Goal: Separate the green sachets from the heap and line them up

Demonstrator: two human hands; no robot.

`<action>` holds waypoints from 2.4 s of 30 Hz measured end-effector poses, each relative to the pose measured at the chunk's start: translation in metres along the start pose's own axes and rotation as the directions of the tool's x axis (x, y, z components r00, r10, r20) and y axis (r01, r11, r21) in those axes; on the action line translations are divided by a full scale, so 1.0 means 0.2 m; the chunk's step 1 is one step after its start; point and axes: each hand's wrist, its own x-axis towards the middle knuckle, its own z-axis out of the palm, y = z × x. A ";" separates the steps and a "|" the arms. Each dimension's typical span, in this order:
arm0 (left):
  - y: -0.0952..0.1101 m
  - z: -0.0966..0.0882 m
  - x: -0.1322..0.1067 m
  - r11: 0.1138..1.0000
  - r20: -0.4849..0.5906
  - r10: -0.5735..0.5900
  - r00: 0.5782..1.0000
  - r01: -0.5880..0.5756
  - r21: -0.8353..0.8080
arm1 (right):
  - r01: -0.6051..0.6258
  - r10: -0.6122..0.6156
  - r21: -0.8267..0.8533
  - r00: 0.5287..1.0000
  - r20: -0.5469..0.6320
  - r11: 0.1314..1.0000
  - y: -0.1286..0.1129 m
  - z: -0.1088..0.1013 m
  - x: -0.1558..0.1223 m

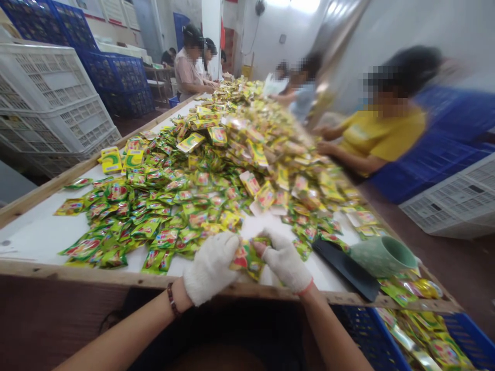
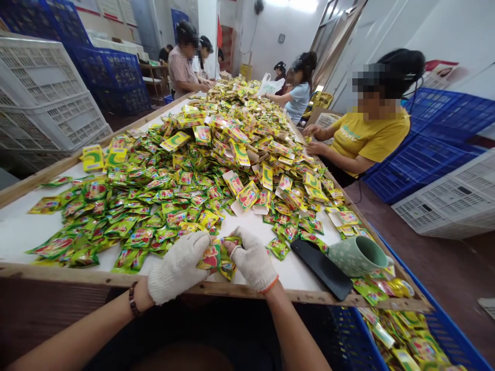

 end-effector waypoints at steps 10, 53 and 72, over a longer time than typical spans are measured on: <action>0.00 0.02 -0.02 0.993 0.028 0.091 0.995 -0.093 0.074 | 0.064 -0.031 -0.198 0.985 0.168 0.978 0.02 -0.07 -0.03; -0.01 0.00 -0.08 0.172 0.219 -0.363 0.906 0.296 -0.939 | 0.017 0.036 0.248 0.978 -0.206 0.969 0.05 0.17 -0.06; -0.15 -0.04 -0.01 0.629 0.135 -0.264 0.955 0.276 -0.726 | 0.107 -0.098 0.142 0.993 -0.073 0.984 -0.03 0.12 0.00</action>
